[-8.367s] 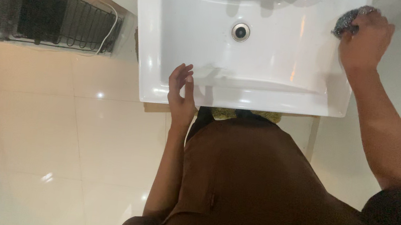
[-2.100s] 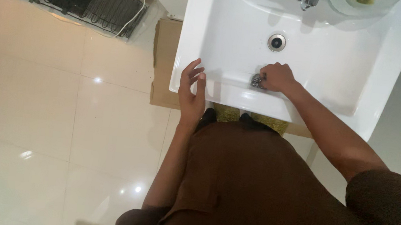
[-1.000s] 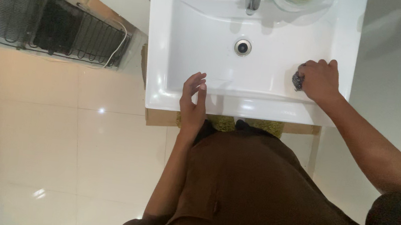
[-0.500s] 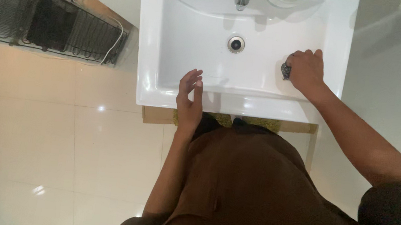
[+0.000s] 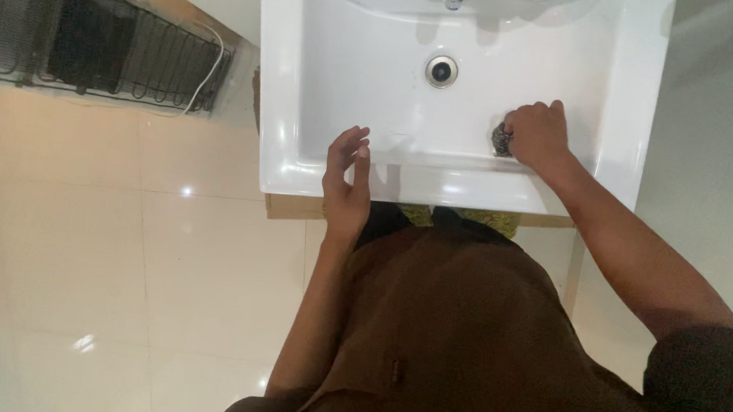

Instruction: The person cleans a bathroom sink by scrubbing the ceramic surface and the faucet with a scouring pad and a sponge.

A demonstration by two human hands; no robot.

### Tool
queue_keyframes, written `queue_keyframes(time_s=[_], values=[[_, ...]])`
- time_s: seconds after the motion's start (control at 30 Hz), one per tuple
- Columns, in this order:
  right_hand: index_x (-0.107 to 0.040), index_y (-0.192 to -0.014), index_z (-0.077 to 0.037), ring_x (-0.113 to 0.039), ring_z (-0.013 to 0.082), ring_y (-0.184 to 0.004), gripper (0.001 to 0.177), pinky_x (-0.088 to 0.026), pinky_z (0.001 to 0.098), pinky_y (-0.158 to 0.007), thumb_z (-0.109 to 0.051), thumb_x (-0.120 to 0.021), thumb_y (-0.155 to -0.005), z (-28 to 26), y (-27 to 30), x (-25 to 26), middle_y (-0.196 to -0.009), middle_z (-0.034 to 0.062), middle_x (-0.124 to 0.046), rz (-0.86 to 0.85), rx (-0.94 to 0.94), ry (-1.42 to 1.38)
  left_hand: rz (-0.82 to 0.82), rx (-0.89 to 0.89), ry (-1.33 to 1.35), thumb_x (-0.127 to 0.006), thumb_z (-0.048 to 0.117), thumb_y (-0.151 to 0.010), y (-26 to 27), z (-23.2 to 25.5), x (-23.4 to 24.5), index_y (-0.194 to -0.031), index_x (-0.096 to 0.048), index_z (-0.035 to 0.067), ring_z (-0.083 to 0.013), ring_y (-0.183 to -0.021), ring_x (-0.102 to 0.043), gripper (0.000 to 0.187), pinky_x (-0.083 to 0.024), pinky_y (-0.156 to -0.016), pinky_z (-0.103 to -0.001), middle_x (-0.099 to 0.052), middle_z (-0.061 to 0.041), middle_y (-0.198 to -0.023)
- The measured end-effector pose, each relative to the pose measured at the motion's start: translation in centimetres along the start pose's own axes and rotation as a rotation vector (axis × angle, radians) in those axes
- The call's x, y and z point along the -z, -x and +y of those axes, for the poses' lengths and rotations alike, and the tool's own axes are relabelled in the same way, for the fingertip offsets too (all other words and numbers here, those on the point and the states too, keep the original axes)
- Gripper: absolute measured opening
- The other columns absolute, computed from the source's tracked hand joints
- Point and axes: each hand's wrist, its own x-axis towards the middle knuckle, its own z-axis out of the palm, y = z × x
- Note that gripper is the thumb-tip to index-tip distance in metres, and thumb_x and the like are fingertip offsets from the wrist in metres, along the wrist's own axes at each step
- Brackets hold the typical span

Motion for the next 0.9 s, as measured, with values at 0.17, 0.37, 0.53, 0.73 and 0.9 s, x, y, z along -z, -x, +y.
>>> queue_keyframes(time_s=[0.17,0.37,0.53,0.73,0.9], values=[[-0.08,-0.09,-0.021,-0.068,0.0226,-0.094,0.016,-0.041,0.041,-0.087,-0.015,-0.078,-0.075,-1.3,-1.7,-1.2,-0.094,0.0011,-0.075,-0.021,-0.026,-0.04,-0.023,-0.001,0.011,-0.052,0.017,-0.111,-1.7,0.8,1.1,-0.139,-0.054,0.004,-0.0236,-0.124,-0.064,0.031,-0.051,-0.108,-0.038,-0.066,-0.012,-0.136],[-0.08,-0.091,-0.024,-0.069,0.0212,-0.096,0.018,-0.042,0.0414,-0.09,-0.017,-0.079,-0.075,-3.1,-3.6,-2.6,-0.091,-0.0015,-0.076,-0.017,-0.041,-0.059,-0.043,-0.005,-0.001,-0.052,0.019,-0.111,-3.8,1.2,3.6,-0.139,-0.055,0.005,-0.0227,-0.125,-0.063,0.031,-0.051,-0.108,-0.038,-0.066,-0.012,-0.136],[-0.08,-0.091,-0.025,-0.07,0.0228,-0.097,0.021,-0.044,0.0428,-0.087,-0.023,-0.083,-0.07,-5.2,-5.2,-3.0,-0.091,0.0004,-0.075,-0.055,-0.099,-0.083,-0.075,-0.016,-0.036,-0.052,0.021,-0.111,-5.3,1.3,5.0,-0.137,-0.057,0.005,-0.0229,-0.124,-0.064,0.031,-0.051,-0.108,-0.038,-0.066,-0.011,-0.135],[-0.079,-0.088,-0.021,-0.072,0.0251,-0.095,0.015,-0.047,0.042,-0.086,-0.021,-0.079,-0.073,-7.6,-6.9,-3.9,-0.088,0.0058,-0.076,-0.062,-0.135,-0.142,-0.112,-0.024,-0.085,-0.051,0.023,-0.112,-6.6,0.8,6.8,-0.134,-0.06,0.007,-0.0231,-0.126,-0.063,0.029,-0.05,-0.11,-0.038,-0.066,-0.009,-0.135],[-0.078,-0.082,-0.014,-0.072,0.0263,-0.091,0.008,-0.047,0.0424,-0.082,-0.018,-0.077,-0.075,-9.6,-8.0,-4.0,-0.086,0.0081,-0.076,-0.043,-0.141,-0.037,-0.132,-0.054,-0.082,-0.052,0.023,-0.112,-7.5,0.1,7.9,-0.134,-0.06,0.007,-0.0241,-0.126,-0.064,0.029,-0.051,-0.109,-0.038,-0.067,-0.009,-0.135]])
